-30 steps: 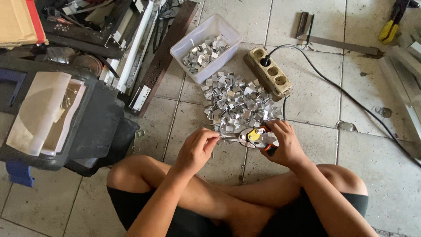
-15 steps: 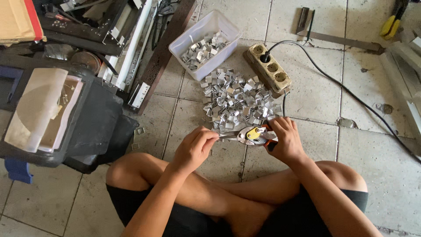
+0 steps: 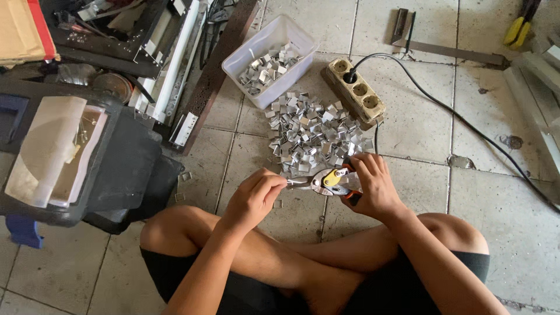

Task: The person sits on the floor and repeatedly picks up small metal pieces from a pile. Using a pair of pliers, they trim or adjust each piece and then place it into a nearby plastic container.

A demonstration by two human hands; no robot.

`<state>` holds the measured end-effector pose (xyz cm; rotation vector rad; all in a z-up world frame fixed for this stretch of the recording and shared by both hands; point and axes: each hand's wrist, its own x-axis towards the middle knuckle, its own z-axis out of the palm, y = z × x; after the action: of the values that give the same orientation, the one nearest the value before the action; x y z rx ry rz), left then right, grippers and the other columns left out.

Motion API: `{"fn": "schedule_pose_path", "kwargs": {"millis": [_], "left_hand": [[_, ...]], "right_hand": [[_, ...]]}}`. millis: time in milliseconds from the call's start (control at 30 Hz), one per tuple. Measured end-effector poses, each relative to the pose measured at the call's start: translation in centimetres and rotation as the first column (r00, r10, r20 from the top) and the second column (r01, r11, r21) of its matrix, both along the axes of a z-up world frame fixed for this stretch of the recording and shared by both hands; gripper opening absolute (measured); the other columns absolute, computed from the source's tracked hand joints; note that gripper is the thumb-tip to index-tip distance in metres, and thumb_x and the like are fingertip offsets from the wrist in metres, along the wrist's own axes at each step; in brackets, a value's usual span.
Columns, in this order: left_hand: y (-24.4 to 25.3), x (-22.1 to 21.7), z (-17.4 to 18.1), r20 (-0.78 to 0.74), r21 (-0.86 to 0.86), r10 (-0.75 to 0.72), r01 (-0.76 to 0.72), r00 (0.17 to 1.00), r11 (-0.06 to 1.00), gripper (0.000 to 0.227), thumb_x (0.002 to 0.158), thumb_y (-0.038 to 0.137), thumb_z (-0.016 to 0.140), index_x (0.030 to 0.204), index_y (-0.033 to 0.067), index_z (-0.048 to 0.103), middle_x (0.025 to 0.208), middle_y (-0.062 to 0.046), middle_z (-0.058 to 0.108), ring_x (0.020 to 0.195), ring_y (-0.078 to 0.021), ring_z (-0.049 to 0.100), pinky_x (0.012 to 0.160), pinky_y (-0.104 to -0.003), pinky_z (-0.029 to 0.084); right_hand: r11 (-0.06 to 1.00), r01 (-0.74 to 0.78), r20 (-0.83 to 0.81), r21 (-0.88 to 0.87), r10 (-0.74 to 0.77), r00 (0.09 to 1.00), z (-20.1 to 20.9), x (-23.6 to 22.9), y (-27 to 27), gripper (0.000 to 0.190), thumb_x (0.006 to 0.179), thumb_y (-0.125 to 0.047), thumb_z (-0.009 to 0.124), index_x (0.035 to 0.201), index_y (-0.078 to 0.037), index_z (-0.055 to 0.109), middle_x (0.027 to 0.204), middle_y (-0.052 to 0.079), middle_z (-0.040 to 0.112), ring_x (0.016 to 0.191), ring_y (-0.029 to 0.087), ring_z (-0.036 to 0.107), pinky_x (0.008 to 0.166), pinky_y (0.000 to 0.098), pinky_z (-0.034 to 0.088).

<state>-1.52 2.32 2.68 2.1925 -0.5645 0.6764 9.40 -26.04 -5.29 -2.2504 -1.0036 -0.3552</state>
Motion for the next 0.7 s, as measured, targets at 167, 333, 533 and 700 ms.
{"fn": "schedule_pose_path", "kwargs": {"millis": [167, 333, 533, 700], "left_hand": [[-0.6, -0.3, 0.3, 0.013, 0.02, -0.001, 0.0, 1.0, 1.0, 0.01, 0.093, -0.004, 0.065, 0.1, 0.0033, 0.067, 0.085, -0.009, 0.066, 0.073, -0.0265, 0.069, 0.065, -0.034, 0.059], [-1.1, -0.4, 0.7, 0.02, -0.013, -0.027, 0.028, 0.999, 1.0, 0.009, 0.094, -0.003, 0.064, 0.1, 0.0039, 0.068, 0.086, -0.009, 0.067, 0.074, -0.025, 0.07, 0.066, -0.034, 0.06], [-1.3, 0.1, 0.4, -0.024, -0.114, 0.056, -0.058, 0.998, 0.992, 0.011, 0.091, -0.001, 0.069, 0.098, 0.0069, 0.072, 0.085, -0.007, 0.07, 0.069, -0.0212, 0.069, 0.06, -0.029, 0.057], [-0.4, 3.0, 0.5, -0.232, -0.252, 0.224, -0.281, 0.947, 0.926, 0.009, 0.088, -0.002, 0.072, 0.093, 0.0059, 0.07, 0.094, -0.012, 0.074, 0.073, -0.0244, 0.07, 0.056, -0.03, 0.057]], "right_hand": [[0.998, 0.031, -0.019, -0.059, -0.032, 0.999, -2.5, 0.3, -0.8, 0.065, 0.045, -0.023, 0.083, 0.104, -0.007, 0.064, 0.099, 0.01, 0.061, 0.098, 0.034, 0.057, 0.082, 0.0398, 0.044], [1.0, 0.019, -0.058, -0.009, -0.02, 0.998, -2.7, 0.6, -0.9, 0.045, 0.05, -0.014, 0.076, 0.092, -0.009, 0.061, 0.09, 0.008, 0.058, 0.091, 0.033, 0.056, 0.079, 0.0393, 0.044], [0.994, 0.056, 0.003, 0.091, -0.056, 0.998, -2.3, 0.7, -0.7, 0.035, 0.052, -0.014, 0.076, 0.08, -0.014, 0.055, 0.078, 0.003, 0.055, 0.08, 0.03, 0.057, 0.076, 0.037, 0.043], [0.976, 0.216, -0.189, 0.004, -0.211, 0.959, -2.4, 1.2, -0.8, 0.058, 0.045, -0.023, 0.087, 0.099, -0.014, 0.067, 0.084, 0.003, 0.065, 0.089, 0.03, 0.066, 0.077, 0.0419, 0.049]]}}
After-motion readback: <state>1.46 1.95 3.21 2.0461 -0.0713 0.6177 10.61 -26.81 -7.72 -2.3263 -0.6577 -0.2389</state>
